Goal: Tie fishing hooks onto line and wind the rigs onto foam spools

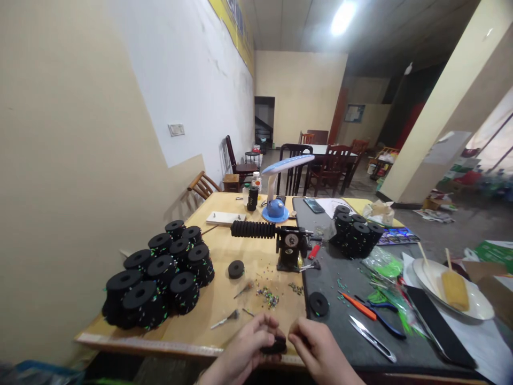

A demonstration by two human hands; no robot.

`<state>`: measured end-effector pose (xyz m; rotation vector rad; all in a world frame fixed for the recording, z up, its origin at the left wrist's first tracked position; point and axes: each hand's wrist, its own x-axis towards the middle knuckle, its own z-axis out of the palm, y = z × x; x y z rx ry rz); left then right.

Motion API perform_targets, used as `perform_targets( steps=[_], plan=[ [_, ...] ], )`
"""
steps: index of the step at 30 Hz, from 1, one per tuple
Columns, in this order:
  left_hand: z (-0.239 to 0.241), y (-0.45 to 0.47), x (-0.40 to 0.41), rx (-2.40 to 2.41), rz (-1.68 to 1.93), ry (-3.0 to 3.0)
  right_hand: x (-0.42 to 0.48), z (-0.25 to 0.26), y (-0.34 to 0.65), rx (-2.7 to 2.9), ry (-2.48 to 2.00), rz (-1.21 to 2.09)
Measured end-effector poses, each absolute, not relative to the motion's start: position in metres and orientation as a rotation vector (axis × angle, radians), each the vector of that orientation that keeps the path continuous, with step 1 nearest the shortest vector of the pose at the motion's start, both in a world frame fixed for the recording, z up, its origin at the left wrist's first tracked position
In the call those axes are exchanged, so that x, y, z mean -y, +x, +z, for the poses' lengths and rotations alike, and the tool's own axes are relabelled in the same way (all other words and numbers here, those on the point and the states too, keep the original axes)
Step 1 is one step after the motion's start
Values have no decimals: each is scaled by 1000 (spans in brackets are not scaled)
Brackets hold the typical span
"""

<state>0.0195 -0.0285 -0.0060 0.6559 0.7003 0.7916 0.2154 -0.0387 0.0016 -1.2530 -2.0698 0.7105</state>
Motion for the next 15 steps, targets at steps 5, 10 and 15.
perform_targets(
  steps=[5, 10, 15],
  plan=[
    [-15, 21, 31, -565, 854, 551, 45, -14, 210, 1826, -1219, 844],
    [-20, 25, 32, -483, 980, 548, 50, -28, 193, 1479, -1096, 1096],
    [-25, 31, 36, -498, 1049, 550, 51, -35, 184, 1359, -1066, 1225]
  ],
)
